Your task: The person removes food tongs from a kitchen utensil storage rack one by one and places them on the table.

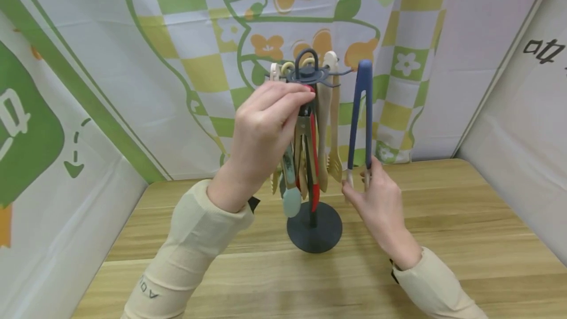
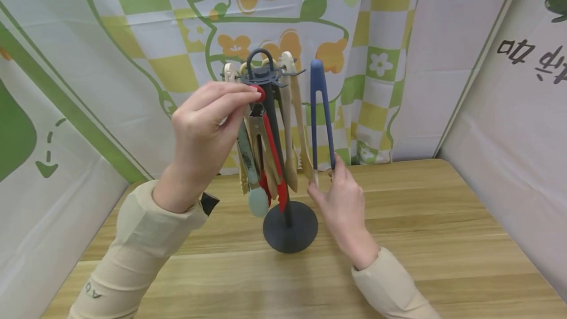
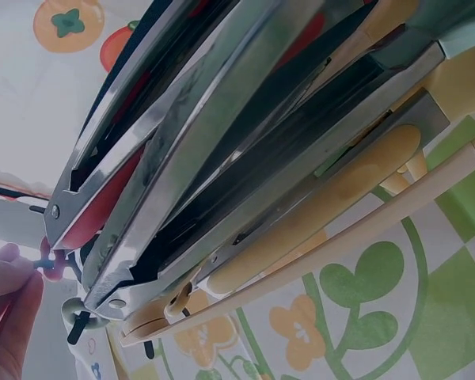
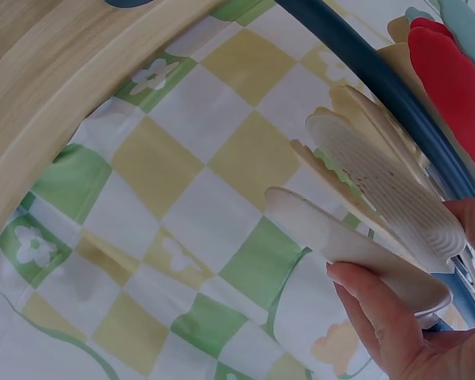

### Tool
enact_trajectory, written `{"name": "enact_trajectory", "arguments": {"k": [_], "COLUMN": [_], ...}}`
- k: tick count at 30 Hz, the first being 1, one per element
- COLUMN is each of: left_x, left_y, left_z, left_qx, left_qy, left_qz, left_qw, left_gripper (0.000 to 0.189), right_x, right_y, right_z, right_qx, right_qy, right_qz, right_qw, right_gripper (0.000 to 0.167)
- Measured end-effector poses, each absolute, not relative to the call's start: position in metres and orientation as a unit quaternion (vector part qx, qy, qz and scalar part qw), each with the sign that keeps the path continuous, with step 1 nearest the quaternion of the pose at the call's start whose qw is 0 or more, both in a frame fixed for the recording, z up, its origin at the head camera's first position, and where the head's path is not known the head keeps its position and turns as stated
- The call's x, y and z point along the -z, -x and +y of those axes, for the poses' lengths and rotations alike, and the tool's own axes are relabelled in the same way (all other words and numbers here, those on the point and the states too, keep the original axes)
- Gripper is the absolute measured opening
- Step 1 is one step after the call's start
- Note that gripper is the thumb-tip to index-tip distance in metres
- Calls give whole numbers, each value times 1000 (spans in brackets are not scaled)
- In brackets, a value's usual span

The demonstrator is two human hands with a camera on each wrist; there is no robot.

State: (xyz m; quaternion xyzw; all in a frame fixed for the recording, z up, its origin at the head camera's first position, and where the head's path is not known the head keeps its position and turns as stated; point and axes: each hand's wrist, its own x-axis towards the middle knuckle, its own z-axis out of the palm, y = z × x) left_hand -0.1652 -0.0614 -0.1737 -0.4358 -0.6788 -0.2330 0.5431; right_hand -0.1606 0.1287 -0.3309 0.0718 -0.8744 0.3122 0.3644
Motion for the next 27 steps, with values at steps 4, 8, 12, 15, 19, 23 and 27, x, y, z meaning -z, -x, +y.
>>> {"name": "enact_trajectory", "arguments": {"k": [4,8,12,15,19,23,27], "left_x": [174,174,174,174,174,174,175], "left_y": [166,166,166,166,167,167,167], "left_z": [-61,-61,-61,-61,-61,-61,-61], "left_qx": [239,242,240,239,241,243,245], "left_qy": [436,434,435,437,437,435,435], "left_qz": [-675,-675,-676,-674,-671,-669,-668], "left_qw": [544,545,545,546,549,552,553], "left_gripper": [21,22,23,23,23,23,22], "right_x": [333,335,339,342,345,348,352], "right_y": [161,161,161,162,162,163,162], "right_z": [132,136,140,143,148,153,159], "right_qx": [-313,-320,-322,-321,-321,-320,-316], "right_qy": [-73,-73,-66,-60,-58,-47,-32], "right_qz": [-873,-874,-878,-881,-885,-896,-908], "right_qw": [367,359,348,342,332,304,274], "right_gripper": [51,49,51,52,51,53,51]}}
